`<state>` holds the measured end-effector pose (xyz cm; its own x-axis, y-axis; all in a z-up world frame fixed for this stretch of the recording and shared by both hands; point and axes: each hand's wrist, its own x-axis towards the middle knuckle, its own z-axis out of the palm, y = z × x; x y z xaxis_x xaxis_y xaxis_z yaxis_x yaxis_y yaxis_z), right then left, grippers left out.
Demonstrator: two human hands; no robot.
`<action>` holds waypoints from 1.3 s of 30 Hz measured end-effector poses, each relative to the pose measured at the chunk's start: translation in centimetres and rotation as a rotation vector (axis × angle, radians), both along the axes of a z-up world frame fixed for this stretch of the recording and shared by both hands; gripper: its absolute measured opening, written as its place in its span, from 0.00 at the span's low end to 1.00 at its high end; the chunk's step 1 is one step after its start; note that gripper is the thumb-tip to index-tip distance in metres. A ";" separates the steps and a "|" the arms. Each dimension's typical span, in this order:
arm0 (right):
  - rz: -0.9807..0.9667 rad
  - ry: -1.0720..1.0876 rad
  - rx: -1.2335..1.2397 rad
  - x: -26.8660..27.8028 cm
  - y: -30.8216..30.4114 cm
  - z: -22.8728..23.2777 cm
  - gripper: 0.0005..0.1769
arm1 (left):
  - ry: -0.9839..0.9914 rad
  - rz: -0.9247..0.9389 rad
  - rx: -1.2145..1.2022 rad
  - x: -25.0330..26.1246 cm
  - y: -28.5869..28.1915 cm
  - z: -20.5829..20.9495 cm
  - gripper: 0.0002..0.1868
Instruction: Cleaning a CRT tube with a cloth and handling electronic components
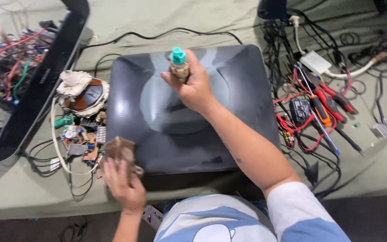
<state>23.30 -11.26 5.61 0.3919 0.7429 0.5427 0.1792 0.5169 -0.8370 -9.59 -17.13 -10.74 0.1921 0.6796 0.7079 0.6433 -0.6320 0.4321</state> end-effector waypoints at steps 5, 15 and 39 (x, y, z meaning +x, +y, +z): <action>-0.028 -0.032 -0.020 -0.3 -0.7 1.0 0.14 | 0.183 -0.202 0.112 2.2 -4.4 -7.7 0.31; -0.029 -0.074 -0.003 -0.2 -0.7 0.7 0.16 | 0.365 -0.546 0.082 14.5 -0.9 11.1 0.19; -0.055 -0.174 0.097 -0.3 -3.7 -2.2 0.29 | -0.178 -0.549 -0.407 7.1 2.7 10.2 0.19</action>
<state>23.02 -14.99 3.38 0.3242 0.6637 0.6741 0.3469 0.5795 -0.7374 -2.48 -14.47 -0.57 0.4878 0.7349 0.4711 0.1751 -0.6110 0.7720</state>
